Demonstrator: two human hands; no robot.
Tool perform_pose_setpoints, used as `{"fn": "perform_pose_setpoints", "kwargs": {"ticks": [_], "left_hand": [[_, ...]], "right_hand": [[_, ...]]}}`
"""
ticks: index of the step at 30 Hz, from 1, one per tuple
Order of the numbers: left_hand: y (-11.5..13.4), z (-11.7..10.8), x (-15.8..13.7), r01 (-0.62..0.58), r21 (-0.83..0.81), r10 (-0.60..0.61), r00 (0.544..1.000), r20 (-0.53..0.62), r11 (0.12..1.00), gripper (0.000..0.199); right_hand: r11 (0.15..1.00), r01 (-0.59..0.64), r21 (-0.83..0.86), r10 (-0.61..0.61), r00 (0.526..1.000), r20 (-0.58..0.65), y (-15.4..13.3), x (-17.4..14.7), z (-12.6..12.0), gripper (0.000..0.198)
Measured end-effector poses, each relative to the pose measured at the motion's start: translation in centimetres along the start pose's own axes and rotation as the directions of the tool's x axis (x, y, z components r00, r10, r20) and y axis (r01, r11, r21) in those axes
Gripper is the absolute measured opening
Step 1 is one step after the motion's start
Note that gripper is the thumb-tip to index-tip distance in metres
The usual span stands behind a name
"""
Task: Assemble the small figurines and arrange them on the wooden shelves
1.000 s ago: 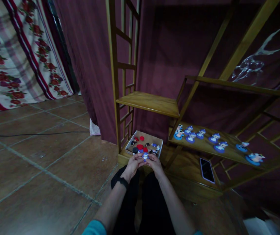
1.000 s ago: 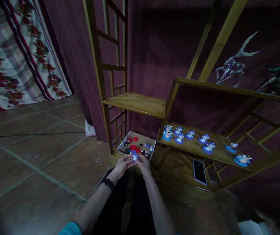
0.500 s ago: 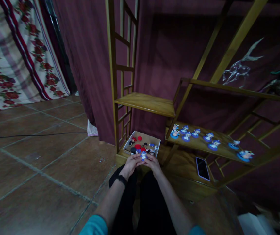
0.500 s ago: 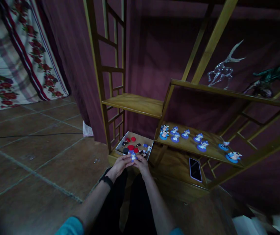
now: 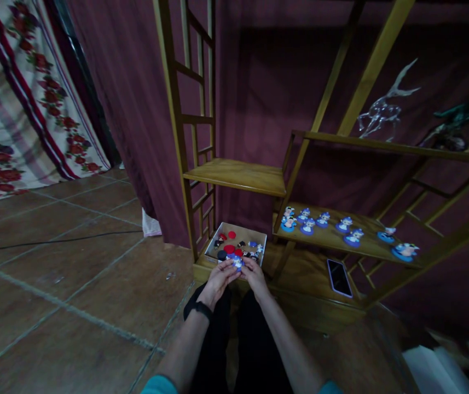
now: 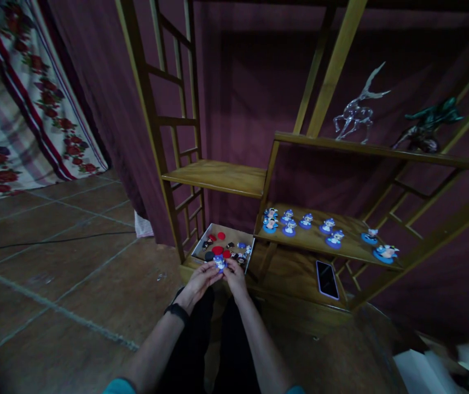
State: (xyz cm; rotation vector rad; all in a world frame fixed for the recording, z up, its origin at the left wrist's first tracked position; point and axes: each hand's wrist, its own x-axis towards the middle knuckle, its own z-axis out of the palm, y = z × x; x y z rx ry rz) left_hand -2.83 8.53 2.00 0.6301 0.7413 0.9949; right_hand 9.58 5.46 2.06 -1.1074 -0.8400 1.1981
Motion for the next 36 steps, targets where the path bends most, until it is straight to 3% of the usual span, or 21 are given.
{"fn": "perform_pose_setpoints", "kwargs": {"ticks": [5,19,29,36], "left_hand": [[-0.1,0.4,0.0,-0.065,0.023,0.064,0.998,0.013,0.998,0.032],[0.1,0.4,0.6,0.044,0.03,-0.044,0.999,0.012,0.999,0.034],[0.1,0.3,0.5,0.023,0.019,-0.024,0.999,0.025,1.0,0.036],[-0.1,0.3,0.1,-0.056,0.049,0.052,0.995,0.085,0.997,0.041]], "right_hand": [[0.999,-0.01,0.031,0.011,0.999,-0.041,0.0,0.3,0.1,0.038],[0.995,-0.035,0.092,0.041,0.997,-0.066,0.4,0.8,-0.9,0.039],[0.992,-0.087,0.086,0.091,0.995,-0.049,0.4,0.5,-0.8,0.043],[0.99,-0.076,0.116,0.073,0.997,0.034,-0.2,0.0,-0.5,0.038]]}}
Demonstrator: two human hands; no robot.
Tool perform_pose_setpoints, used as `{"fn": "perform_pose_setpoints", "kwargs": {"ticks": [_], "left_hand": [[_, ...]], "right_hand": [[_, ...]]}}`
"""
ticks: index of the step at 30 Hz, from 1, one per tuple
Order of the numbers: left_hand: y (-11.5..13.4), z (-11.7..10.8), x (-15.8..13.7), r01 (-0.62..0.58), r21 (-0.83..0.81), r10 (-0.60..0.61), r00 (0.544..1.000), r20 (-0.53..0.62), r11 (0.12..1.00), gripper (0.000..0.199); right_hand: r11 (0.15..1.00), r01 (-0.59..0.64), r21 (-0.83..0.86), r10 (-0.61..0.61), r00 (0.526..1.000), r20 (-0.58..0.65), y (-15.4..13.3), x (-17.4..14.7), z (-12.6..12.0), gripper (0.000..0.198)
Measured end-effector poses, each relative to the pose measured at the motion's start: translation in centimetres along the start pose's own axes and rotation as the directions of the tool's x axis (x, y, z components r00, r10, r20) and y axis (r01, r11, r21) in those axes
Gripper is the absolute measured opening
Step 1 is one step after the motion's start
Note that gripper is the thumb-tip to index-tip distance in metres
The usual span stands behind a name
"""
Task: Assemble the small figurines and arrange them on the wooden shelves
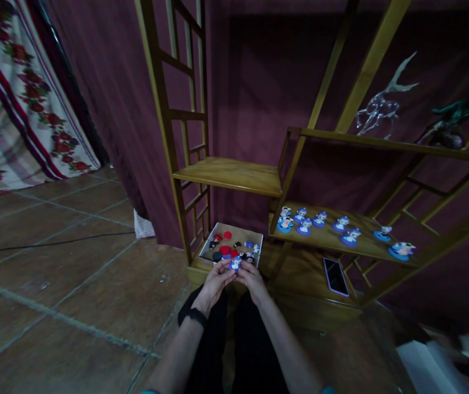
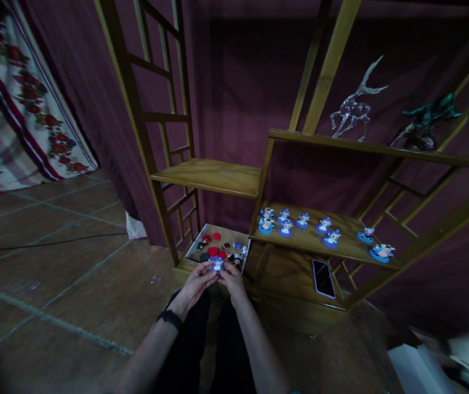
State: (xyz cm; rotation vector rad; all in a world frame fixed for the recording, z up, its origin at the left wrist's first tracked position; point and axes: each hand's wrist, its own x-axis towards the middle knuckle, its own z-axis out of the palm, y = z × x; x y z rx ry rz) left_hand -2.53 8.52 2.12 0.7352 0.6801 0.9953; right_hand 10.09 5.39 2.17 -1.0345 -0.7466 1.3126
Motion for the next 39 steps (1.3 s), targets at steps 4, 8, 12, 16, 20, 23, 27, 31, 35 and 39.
{"fn": "perform_pose_setpoints", "kwargs": {"ticks": [4,8,12,16,20,23,27,31,35,39], "left_hand": [[0.0,0.0,-0.3,-0.048,-0.025,0.048,0.999,0.007,0.999,0.041],[0.0,0.0,-0.1,-0.033,-0.063,0.031,0.999,-0.02,0.997,0.039],[0.1,-0.1,0.1,0.002,-0.074,-0.004,1.0,-0.025,0.997,0.036],[0.2,-0.1,0.1,0.032,-0.076,-0.032,0.999,0.01,0.997,0.032],[0.2,-0.1,0.0,0.027,-0.056,-0.025,0.999,0.03,0.998,0.036],[0.0,-0.1,0.1,-0.014,-0.038,0.015,0.999,0.037,0.999,0.044],[-0.1,0.0,0.2,-0.066,-0.031,0.068,0.997,0.038,0.997,0.051],[0.2,0.3,-0.2,-0.06,-0.01,0.06,0.996,0.062,0.998,0.047],[0.7,0.4,-0.5,0.027,0.003,-0.027,0.998,0.049,1.0,0.038],[0.8,0.6,-0.4,0.093,-0.024,-0.093,0.996,-0.013,0.995,0.019]], "right_hand": [[0.998,0.057,-0.027,-0.055,0.998,0.043,-0.1,0.0,0.4,0.038],[0.998,0.053,-0.043,-0.053,0.999,0.005,0.0,0.1,0.6,0.039],[0.997,0.054,-0.045,-0.058,0.995,-0.087,0.1,0.1,0.5,0.038],[0.991,0.09,-0.102,-0.103,0.986,-0.128,-0.1,0.2,0.2,0.034],[0.975,0.124,-0.182,-0.147,0.982,-0.122,-0.5,0.6,0.1,0.035],[0.97,0.157,-0.188,-0.182,0.976,-0.123,-0.8,0.9,0.3,0.038],[0.97,0.181,-0.164,-0.195,0.978,-0.069,-0.9,1.0,0.5,0.035],[0.943,0.233,-0.236,-0.245,0.969,-0.022,-0.5,0.9,0.3,0.027],[0.926,0.256,-0.277,-0.271,0.962,-0.017,-0.1,1.1,0.1,0.02],[0.931,0.259,-0.256,-0.28,0.959,-0.048,0.1,1.5,0.1,0.022]]}}
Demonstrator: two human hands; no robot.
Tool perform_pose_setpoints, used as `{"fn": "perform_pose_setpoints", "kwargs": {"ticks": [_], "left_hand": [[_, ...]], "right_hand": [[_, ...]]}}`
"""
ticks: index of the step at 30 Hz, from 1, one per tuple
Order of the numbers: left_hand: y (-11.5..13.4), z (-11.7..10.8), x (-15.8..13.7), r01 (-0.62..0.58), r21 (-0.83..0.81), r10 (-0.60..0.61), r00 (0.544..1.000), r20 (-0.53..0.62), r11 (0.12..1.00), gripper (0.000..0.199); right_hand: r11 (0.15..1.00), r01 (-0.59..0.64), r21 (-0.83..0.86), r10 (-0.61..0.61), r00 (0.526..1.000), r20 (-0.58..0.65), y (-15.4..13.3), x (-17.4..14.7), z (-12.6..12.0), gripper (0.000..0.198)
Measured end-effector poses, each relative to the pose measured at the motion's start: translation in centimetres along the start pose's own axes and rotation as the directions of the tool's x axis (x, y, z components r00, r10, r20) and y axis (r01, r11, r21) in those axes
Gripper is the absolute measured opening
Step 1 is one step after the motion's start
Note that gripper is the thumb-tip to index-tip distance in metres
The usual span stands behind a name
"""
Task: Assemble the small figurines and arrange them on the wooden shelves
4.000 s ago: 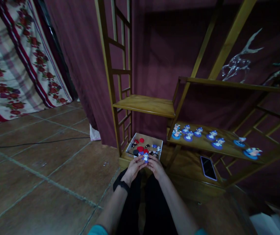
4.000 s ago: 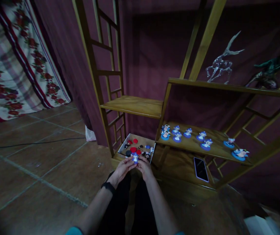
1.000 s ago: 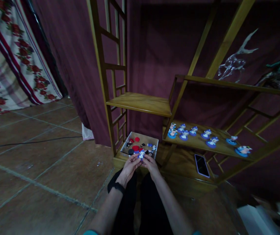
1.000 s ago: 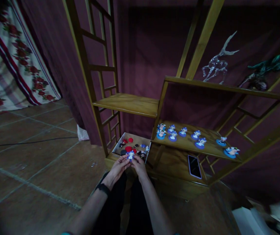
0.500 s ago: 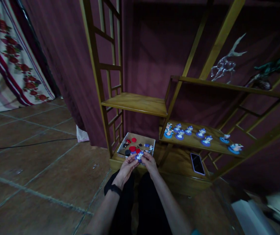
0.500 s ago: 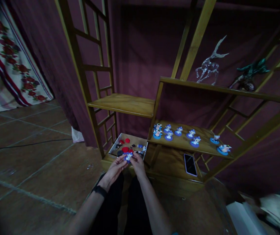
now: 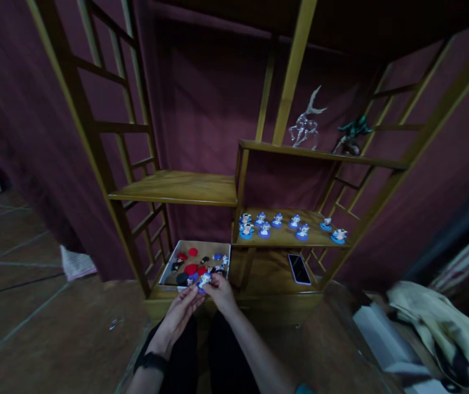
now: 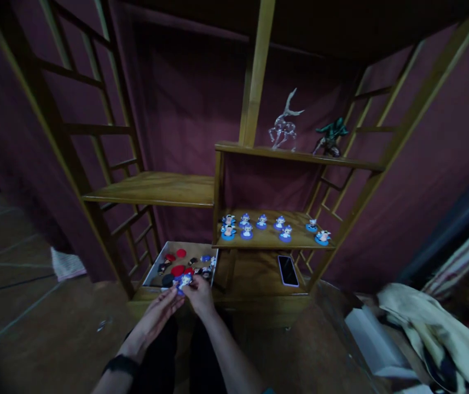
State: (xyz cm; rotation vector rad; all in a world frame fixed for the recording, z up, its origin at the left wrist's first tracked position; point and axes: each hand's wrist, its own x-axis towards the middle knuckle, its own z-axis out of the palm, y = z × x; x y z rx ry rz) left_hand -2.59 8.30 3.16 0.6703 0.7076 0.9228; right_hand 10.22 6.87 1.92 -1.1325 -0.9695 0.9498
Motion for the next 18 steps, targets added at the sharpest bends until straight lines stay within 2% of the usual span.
{"fn": "perform_pose_setpoints", "kwargs": {"ticks": [4,11,15,18], "left_hand": [[-0.1,0.1,0.2,0.04,0.016,-0.041,0.999,0.011,0.999,0.014],[-0.2,0.1,0.8,0.053,0.046,-0.052,0.999,-0.007,0.998,0.014],[0.0,0.5,0.4,0.055,0.052,-0.054,0.998,-0.007,0.997,0.027],[0.2,1.0,0.2,0.053,0.082,-0.054,0.998,0.013,0.995,0.038]], "right_hand": [[0.999,-0.008,0.037,0.011,0.998,-0.06,-0.2,-0.2,0.4,0.025],[0.989,-0.055,0.134,0.067,0.994,-0.087,-1.6,-0.9,0.9,0.027],[0.988,-0.094,0.125,0.11,0.985,-0.13,-1.6,-0.9,0.5,0.024],[0.99,-0.063,0.13,0.08,0.987,-0.137,-1.4,-0.8,0.1,0.022]]}}
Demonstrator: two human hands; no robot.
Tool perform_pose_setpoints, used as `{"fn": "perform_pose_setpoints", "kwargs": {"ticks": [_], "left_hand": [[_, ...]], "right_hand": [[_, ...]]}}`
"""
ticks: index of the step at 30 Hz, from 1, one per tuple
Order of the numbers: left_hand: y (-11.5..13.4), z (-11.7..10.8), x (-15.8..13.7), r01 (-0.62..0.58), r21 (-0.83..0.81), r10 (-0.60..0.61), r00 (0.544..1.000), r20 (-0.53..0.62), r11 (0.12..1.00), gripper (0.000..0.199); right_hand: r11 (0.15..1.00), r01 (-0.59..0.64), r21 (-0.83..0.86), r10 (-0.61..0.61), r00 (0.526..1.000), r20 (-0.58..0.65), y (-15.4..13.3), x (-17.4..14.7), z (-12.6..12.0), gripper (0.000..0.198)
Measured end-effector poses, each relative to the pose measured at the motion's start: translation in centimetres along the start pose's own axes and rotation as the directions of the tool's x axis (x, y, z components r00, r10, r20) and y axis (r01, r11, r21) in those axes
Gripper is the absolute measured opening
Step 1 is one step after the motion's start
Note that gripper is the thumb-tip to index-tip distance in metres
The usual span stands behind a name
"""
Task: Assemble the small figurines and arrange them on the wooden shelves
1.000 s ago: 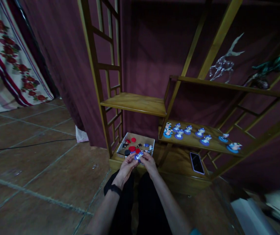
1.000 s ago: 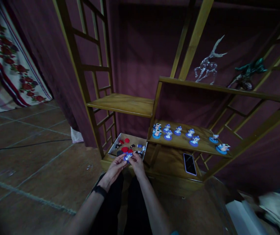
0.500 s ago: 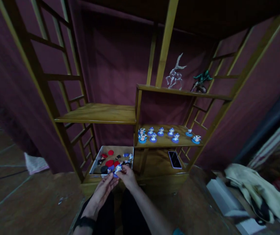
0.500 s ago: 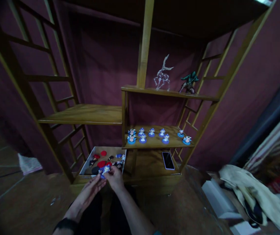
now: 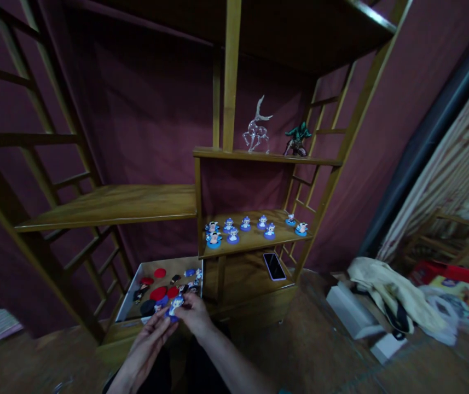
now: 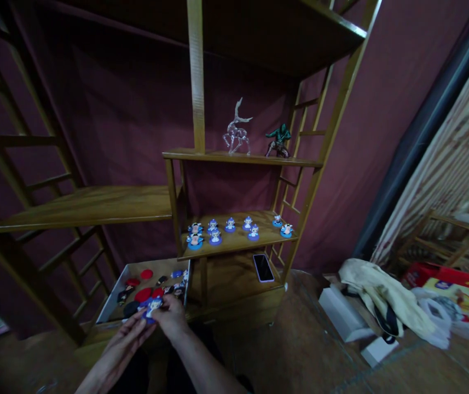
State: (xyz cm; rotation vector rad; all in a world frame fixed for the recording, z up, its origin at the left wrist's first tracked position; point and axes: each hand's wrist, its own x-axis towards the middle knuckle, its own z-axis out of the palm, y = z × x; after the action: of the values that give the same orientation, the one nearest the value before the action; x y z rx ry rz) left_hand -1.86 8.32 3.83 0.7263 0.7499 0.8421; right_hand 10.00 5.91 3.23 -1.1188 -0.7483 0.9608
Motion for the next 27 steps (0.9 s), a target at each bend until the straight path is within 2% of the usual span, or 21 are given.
{"fn": "perform_pose_setpoints", "kwargs": {"ticks": [4,7,9,11,13,15,22,27], "left_hand": [[-0.1,0.3,0.1,0.024,0.017,-0.024,1.0,0.003,1.0,0.044],[-0.3,0.3,-0.1,0.024,-0.019,-0.024,0.999,0.029,1.0,0.043],[-0.4,0.1,-0.2,0.027,-0.055,-0.021,0.995,0.101,0.998,0.04],[-0.4,0.0,-0.3,0.026,-0.071,-0.017,0.992,0.129,0.997,0.039],[-0.3,-0.2,-0.3,0.022,-0.075,-0.013,0.992,0.127,0.997,0.038],[-0.3,-0.4,-0.2,0.022,-0.073,-0.013,0.992,0.124,0.997,0.038],[-0.2,-0.1,-0.2,0.044,-0.07,-0.036,0.993,0.115,0.997,0.038],[0.2,-0.3,-0.6,0.055,-0.078,-0.045,0.992,0.12,0.995,0.044]], "right_hand": [[0.997,-0.009,0.074,0.007,0.999,0.036,-0.5,-0.3,-0.5,0.022],[0.951,-0.161,0.265,0.149,0.987,0.063,-1.9,-1.2,-1.5,0.022],[0.837,-0.311,0.451,0.286,0.95,0.124,-3.1,-1.7,-2.6,0.017],[0.661,-0.449,0.602,0.34,0.894,0.293,-4.5,-2.0,-3.8,0.011],[0.541,-0.469,0.698,0.311,0.883,0.352,-5.9,-2.1,-4.9,0.009],[0.504,-0.467,0.726,0.295,0.884,0.364,-6.9,-2.1,-5.7,0.008],[0.624,-0.351,0.698,0.234,0.936,0.262,-8.7,-2.9,-6.3,0.009],[0.82,-0.135,0.556,0.077,0.989,0.126,-11.4,-3.6,-7.9,0.016]]}}
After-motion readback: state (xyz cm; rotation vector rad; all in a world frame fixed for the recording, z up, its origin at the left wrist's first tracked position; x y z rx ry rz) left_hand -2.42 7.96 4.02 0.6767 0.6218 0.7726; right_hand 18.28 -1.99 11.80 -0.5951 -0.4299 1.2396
